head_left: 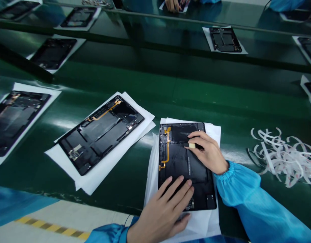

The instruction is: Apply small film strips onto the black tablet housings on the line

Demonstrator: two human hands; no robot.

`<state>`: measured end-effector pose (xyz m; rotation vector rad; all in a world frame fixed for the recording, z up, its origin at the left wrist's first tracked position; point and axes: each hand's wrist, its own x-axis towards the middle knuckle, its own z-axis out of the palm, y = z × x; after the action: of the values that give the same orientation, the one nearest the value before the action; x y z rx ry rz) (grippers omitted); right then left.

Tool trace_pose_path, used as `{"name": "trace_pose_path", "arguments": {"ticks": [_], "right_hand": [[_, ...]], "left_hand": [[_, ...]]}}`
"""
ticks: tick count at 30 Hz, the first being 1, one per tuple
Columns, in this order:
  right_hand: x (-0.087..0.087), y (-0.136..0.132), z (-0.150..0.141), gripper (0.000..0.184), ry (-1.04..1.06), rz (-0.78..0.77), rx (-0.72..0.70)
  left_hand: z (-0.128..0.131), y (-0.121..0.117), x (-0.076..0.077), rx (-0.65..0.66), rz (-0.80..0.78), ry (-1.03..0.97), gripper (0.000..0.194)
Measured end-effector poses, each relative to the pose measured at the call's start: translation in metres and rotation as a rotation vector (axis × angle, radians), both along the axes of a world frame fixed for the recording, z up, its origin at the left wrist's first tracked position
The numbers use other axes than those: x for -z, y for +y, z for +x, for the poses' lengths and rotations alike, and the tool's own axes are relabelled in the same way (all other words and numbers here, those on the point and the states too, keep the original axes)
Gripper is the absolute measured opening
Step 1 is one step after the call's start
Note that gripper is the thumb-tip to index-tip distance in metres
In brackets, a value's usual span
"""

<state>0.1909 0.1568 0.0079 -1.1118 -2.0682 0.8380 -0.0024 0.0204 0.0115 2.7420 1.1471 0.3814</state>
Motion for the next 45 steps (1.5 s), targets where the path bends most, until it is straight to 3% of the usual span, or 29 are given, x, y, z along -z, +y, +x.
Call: {"name": "trace_pose_path", "arguments": {"ticks": [40,45], "right_hand": [[0.0010,0.0003,0.0005,0.024,-0.001,0.000,-0.007],[0.0028,-0.0001,-0.0016,0.031,0.018,0.012,0.046]], "left_hand": [[0.0016,-0.0013,0.0024,-0.017,0.017,-0.009,0.046],[-0.0027,0.0052,-0.0064,0.034,-0.002,0.055,0.061]]}}
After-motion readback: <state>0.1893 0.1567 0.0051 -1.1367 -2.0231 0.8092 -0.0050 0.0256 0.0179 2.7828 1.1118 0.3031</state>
